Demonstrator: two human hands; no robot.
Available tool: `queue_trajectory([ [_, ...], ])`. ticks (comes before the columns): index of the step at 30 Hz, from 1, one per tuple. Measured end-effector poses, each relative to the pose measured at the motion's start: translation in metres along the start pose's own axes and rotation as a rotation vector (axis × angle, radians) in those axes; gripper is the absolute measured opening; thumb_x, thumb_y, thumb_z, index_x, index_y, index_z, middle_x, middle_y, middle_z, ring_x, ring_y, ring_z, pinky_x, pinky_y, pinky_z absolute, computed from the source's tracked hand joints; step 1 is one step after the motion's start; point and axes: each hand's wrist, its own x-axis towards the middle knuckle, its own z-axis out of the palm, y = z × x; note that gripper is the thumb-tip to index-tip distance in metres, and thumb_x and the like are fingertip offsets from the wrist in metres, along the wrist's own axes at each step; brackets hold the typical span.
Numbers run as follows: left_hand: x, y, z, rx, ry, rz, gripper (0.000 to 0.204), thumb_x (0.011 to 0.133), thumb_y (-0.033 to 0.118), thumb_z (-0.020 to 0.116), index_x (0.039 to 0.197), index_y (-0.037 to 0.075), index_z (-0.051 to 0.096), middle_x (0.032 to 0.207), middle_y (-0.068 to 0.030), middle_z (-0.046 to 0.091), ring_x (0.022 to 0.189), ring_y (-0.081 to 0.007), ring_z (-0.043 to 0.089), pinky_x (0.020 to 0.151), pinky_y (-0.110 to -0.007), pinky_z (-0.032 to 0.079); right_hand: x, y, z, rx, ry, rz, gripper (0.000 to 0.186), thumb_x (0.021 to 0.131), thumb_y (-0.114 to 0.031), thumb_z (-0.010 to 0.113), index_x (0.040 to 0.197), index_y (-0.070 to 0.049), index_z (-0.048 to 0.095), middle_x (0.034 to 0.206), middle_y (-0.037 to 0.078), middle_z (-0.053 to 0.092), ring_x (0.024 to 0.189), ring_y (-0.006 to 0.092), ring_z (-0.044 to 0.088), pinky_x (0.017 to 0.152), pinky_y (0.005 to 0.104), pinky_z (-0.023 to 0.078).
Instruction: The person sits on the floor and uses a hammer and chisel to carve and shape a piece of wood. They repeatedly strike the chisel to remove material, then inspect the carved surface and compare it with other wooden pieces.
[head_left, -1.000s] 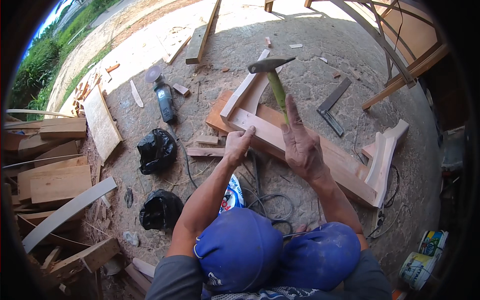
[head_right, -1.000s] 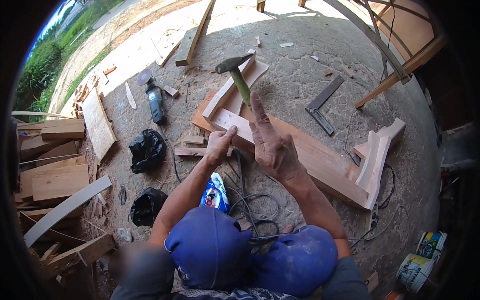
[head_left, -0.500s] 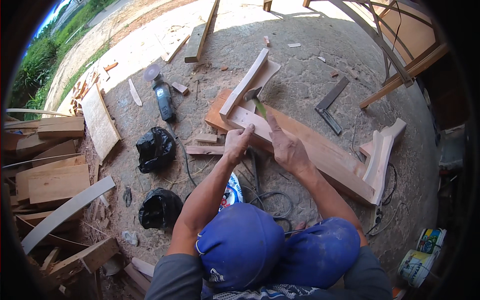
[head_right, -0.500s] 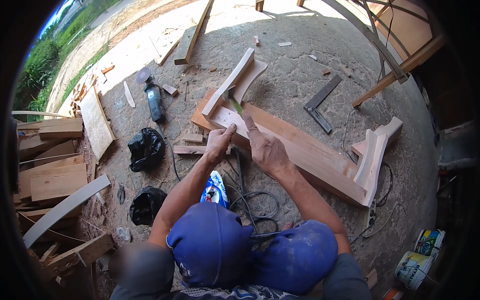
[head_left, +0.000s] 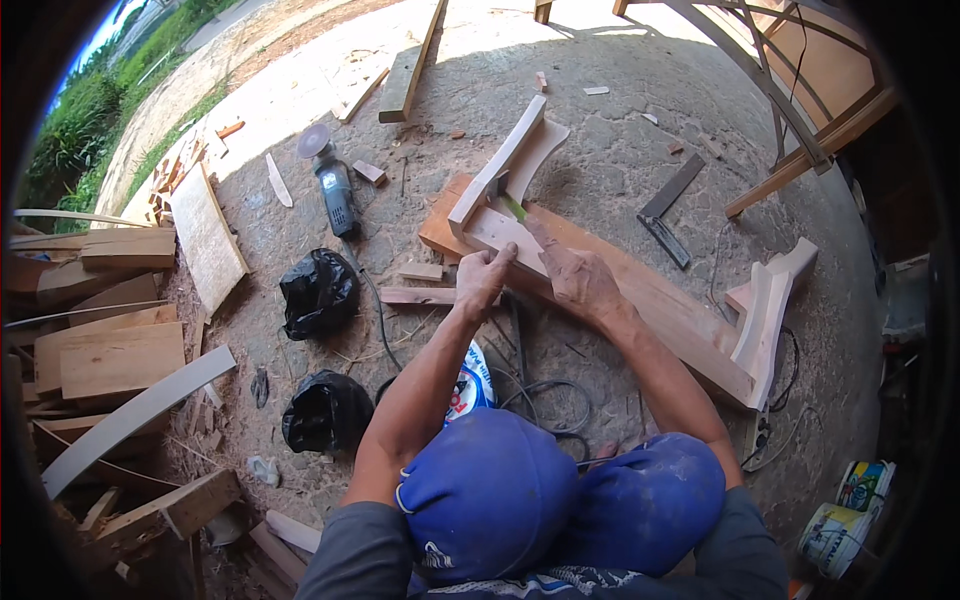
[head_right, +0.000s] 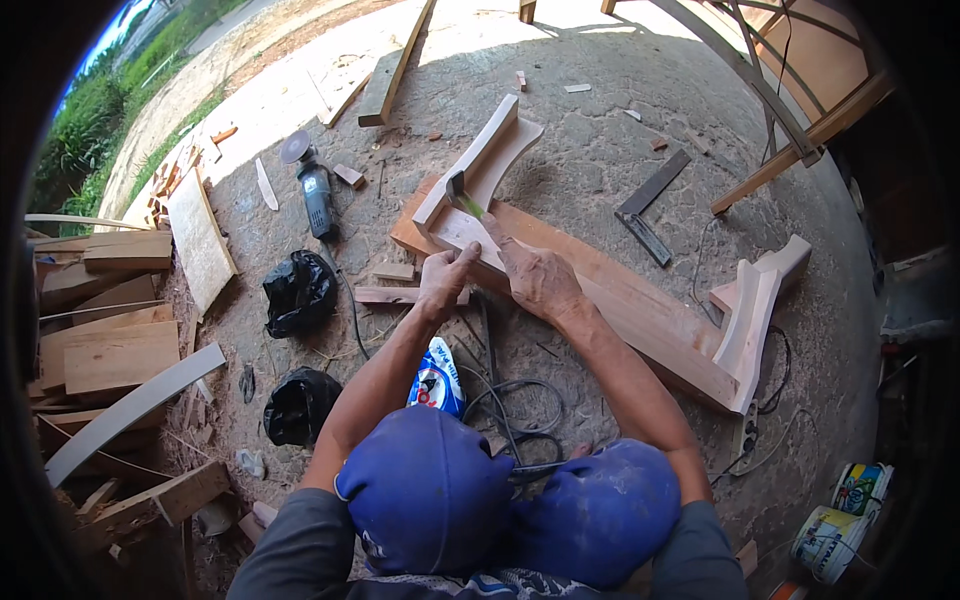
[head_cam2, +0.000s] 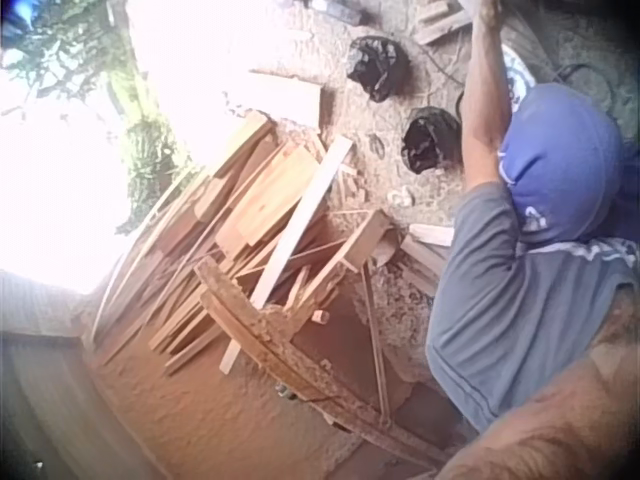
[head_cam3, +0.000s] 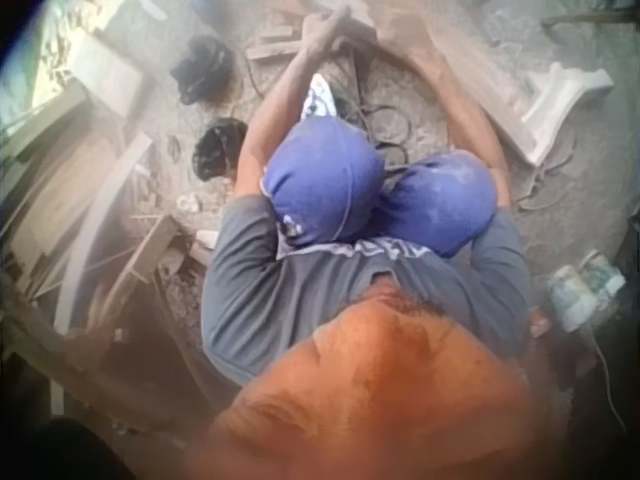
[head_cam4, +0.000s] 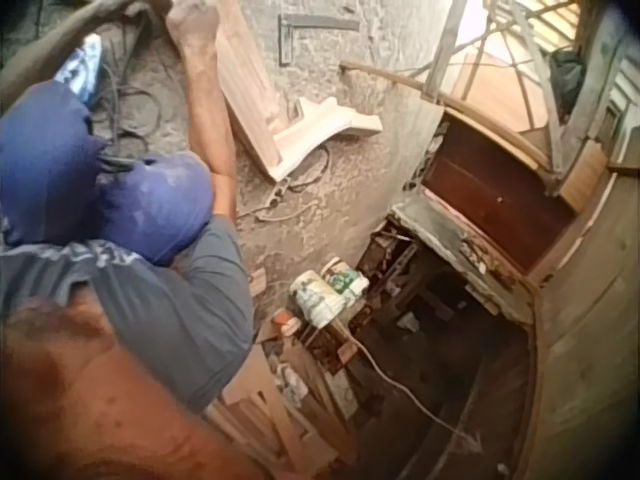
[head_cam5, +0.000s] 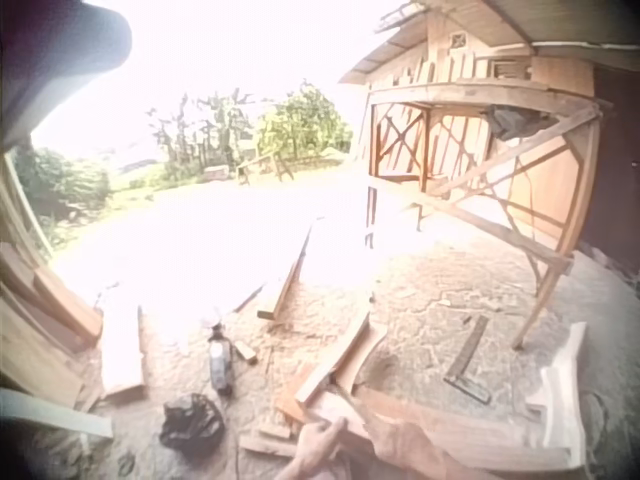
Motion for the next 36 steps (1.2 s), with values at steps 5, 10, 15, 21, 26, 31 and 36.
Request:
queue_trajectory([
  [5, -0.028, -0.012, -0.021, -0.536, -0.124, -0.13, 0.04, 0.099, 0.035, 0.064, 0.107, -0.003, 0.067, 0.085, -0.0039, 0.065, 0.067, -0.0096, 0.056, 0.058, -0.026, 0.047, 0.003, 0.004, 0.006, 0.412, -0.03, 0.274, 0.06, 0.103, -0.028, 0.049, 0.159, -0.03, 0.028, 0.124, 0.027, 0.064, 0.106, 0.0443, 0.066, 0.091, 0.044, 0.053],
  [10, -0.026, -0.001, -0.038, -0.639, 0.009, 0.011, 0.023, 0.102, 0.011, 0.055, 0.12, -0.004, 0.056, 0.096, -0.01, 0.07, 0.08, -0.0146, 0.068, 0.065, -0.026, 0.056, -0.004, 0.023, 0.016, 0.54, 0.17, 0.145, 0.061, 0.103, -0.028, 0.051, 0.159, -0.031, 0.028, 0.135, 0.025, 0.06, 0.116, 0.04, 0.064, 0.096, 0.0408, 0.05],
  [15, -0.038, 0.025, -0.052, -0.529, 0.103, 0.192, 0.017, 0.102, 0.01, 0.056, 0.115, 0.0, 0.051, 0.095, -0.0152, 0.072, 0.08, -0.0169, 0.071, 0.063, -0.026, 0.057, -0.004, 0.023, 0.018, 0.522, 0.131, 0.172, 0.061, 0.103, -0.029, 0.051, 0.159, -0.031, 0.028, 0.135, 0.024, 0.06, 0.122, 0.0408, 0.061, 0.099, 0.0398, 0.049],
  [21, -0.033, 0.033, -0.059, -0.711, 0.095, 0.068, 0.025, 0.099, 0.012, 0.065, 0.117, -0.002, 0.056, 0.107, -0.0149, 0.072, 0.097, -0.0214, 0.073, 0.074, -0.025, 0.061, -0.006, 0.02, 0.015, 0.525, 0.119, 0.22, 0.062, 0.102, -0.029, 0.052, 0.159, -0.031, 0.028, 0.134, 0.025, 0.06, 0.121, 0.0423, 0.061, 0.098, 0.0408, 0.05],
  [26, -0.027, 0.022, -0.051, -0.717, 0.015, 0.121, 0.031, 0.102, 0.013, 0.061, 0.127, -0.004, 0.055, 0.11, -0.0156, 0.071, 0.098, -0.021, 0.072, 0.078, -0.027, 0.061, -0.006, 0.025, 0.02, 0.505, 0.202, 0.123, 0.064, 0.101, -0.028, 0.053, 0.159, -0.031, 0.028, 0.132, 0.026, 0.062, 0.117, 0.0424, 0.063, 0.096, 0.0414, 0.051],
  [31, -0.021, 0.021, -0.043, -0.383, 0.076, 0.201, 0.031, 0.104, 0.012, 0.057, 0.129, -0.005, 0.055, 0.105, -0.0129, 0.071, 0.087, -0.0155, 0.07, 0.073, -0.024, 0.057, -0.006, 0.025, 0.022, 0.49, 0.222, 0.099, 0.065, 0.1, -0.028, 0.053, 0.16, -0.032, 0.027, 0.129, 0.026, 0.063, 0.114, 0.0424, 0.064, 0.093, 0.0418, 0.052],
  [36, -0.013, 0.016, -0.029, -0.189, 0.293, 0.329, 0.031, 0.102, 0.014, 0.06, 0.128, -0.003, 0.056, 0.1, -0.0086, 0.071, 0.082, -0.0118, 0.068, 0.068, -0.021, 0.053, -0.005, 0.027, 0.023, 0.497, 0.193, 0.126, 0.066, 0.1, -0.028, 0.054, 0.16, -0.031, 0.027, 0.125, 0.026, 0.065, 0.11, 0.0413, 0.067, 0.091, 0.0418, 0.053],
])
